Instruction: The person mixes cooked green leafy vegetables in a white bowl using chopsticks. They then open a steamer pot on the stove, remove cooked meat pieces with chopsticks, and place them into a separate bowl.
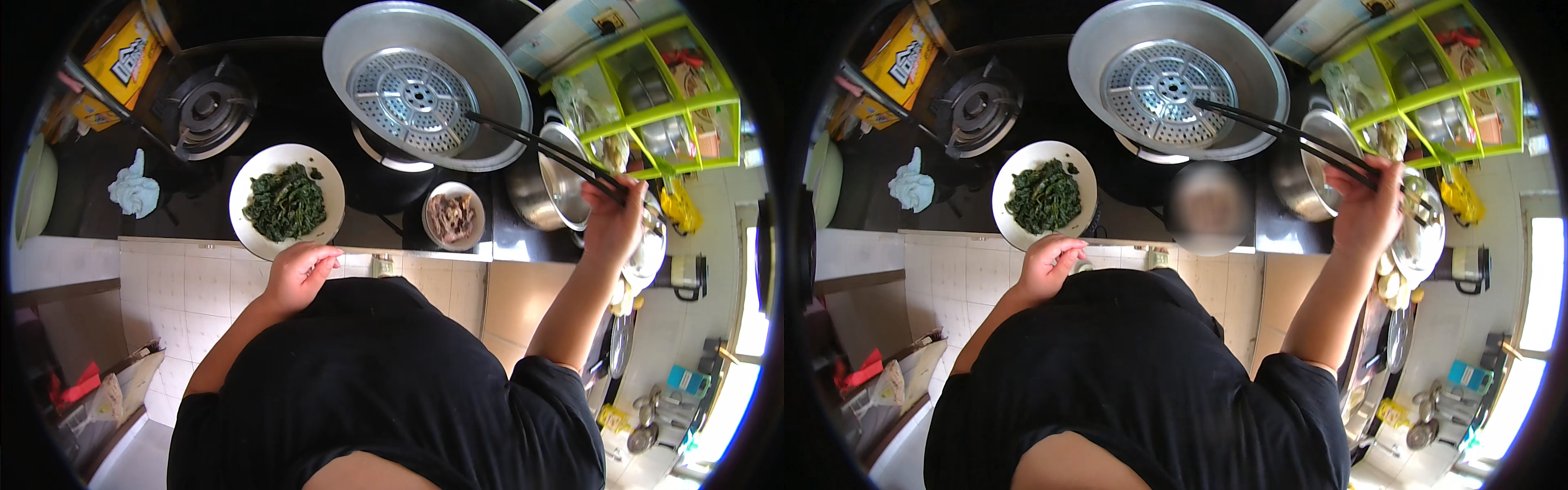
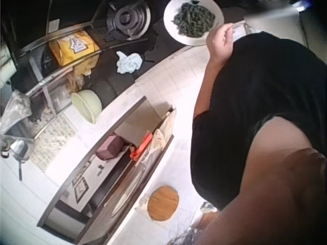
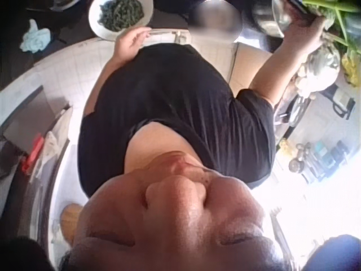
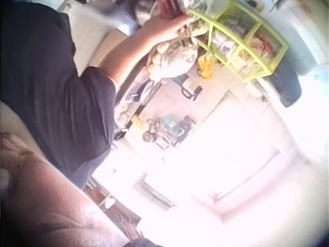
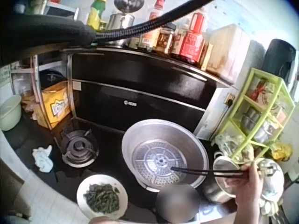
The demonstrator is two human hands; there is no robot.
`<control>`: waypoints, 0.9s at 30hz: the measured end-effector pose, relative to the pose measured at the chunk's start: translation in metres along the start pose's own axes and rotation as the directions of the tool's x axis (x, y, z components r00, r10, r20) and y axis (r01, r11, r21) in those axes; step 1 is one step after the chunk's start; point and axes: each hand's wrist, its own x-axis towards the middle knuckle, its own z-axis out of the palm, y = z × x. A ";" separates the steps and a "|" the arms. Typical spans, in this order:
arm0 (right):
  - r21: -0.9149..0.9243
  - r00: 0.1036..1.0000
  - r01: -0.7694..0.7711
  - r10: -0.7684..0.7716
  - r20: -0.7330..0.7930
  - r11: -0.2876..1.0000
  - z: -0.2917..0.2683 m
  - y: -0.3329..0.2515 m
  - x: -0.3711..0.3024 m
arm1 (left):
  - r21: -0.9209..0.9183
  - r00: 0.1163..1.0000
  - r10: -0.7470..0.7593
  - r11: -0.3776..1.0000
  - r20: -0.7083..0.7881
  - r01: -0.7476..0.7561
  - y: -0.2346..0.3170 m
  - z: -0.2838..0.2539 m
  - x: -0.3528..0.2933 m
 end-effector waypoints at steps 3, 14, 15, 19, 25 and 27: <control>0.180 0.994 -0.030 0.048 -0.095 0.983 -0.044 -0.013 -0.042 | -0.059 0.998 0.005 0.998 0.068 -0.001 -0.002 -0.001 -0.003; 0.021 0.898 -0.306 0.296 -0.327 0.952 -0.092 0.077 -0.133 | -0.142 0.959 0.048 0.990 0.279 -0.009 0.008 0.018 0.003; 0.012 0.892 -0.333 0.319 -0.320 0.943 -0.095 0.078 -0.133 | -0.140 0.958 0.046 0.990 0.281 -0.007 0.010 0.021 0.001; 0.104 0.869 -0.278 0.296 -0.396 0.955 -0.113 0.078 -0.134 | -0.102 0.952 -0.001 0.994 0.307 0.034 0.017 0.037 -0.001; 0.264 0.849 -0.248 0.341 -0.404 0.932 -0.157 0.081 -0.131 | -0.176 0.904 -0.235 0.934 0.358 0.312 0.021 0.073 -0.015; 0.312 0.850 -0.213 0.333 -0.409 0.926 -0.171 0.083 -0.130 | -0.216 0.901 -0.261 0.912 0.348 0.348 0.017 0.088 -0.017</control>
